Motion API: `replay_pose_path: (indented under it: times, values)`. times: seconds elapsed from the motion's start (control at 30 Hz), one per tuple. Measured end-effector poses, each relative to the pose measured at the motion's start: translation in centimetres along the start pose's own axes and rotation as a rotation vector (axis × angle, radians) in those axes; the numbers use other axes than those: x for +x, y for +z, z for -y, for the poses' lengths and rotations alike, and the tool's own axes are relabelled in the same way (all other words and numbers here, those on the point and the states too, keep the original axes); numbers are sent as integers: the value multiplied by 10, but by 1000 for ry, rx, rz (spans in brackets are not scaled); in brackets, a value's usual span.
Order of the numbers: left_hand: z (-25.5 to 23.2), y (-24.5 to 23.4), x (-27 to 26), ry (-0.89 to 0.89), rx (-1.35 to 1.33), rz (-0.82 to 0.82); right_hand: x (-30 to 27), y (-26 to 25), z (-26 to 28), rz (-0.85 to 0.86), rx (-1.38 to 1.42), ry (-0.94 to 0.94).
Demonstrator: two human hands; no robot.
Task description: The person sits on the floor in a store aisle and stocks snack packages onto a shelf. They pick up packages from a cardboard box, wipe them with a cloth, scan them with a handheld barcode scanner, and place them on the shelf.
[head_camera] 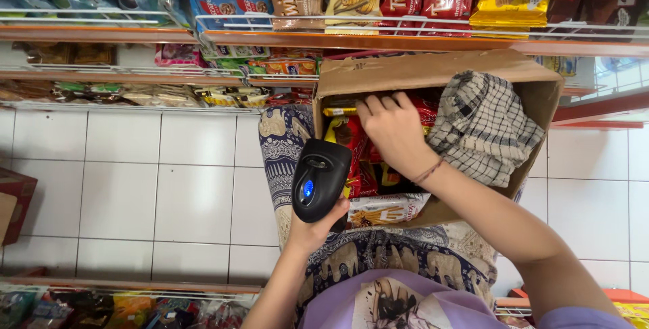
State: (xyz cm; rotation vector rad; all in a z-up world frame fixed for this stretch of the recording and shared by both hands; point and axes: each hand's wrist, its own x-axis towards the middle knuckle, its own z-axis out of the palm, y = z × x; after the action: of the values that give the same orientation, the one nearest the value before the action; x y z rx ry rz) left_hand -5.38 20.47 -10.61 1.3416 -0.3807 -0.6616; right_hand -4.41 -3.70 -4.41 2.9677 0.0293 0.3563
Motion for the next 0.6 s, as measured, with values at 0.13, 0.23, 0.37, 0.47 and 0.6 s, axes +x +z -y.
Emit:
replay_pose_path:
  times: [0.13, 0.23, 0.37, 0.47, 0.6]
  values:
    - [-1, -5, -1, -13, -59, -6, -2, -44, -5, -183, 260, 25]
    - [-11, -6, 0, -4, -62, 7, -15, -77, -12, -250, 506, 71]
    - [-40, 0, 7, 144, -59, 41, -51, -106, -28, -292, 878, 311]
    - [-58, 9, 9, 219, -154, 166, -81, -108, -36, -319, 1256, 572]
    - [-66, 24, 4, 155, -112, 322, -115, -88, -42, -380, 1484, 812]
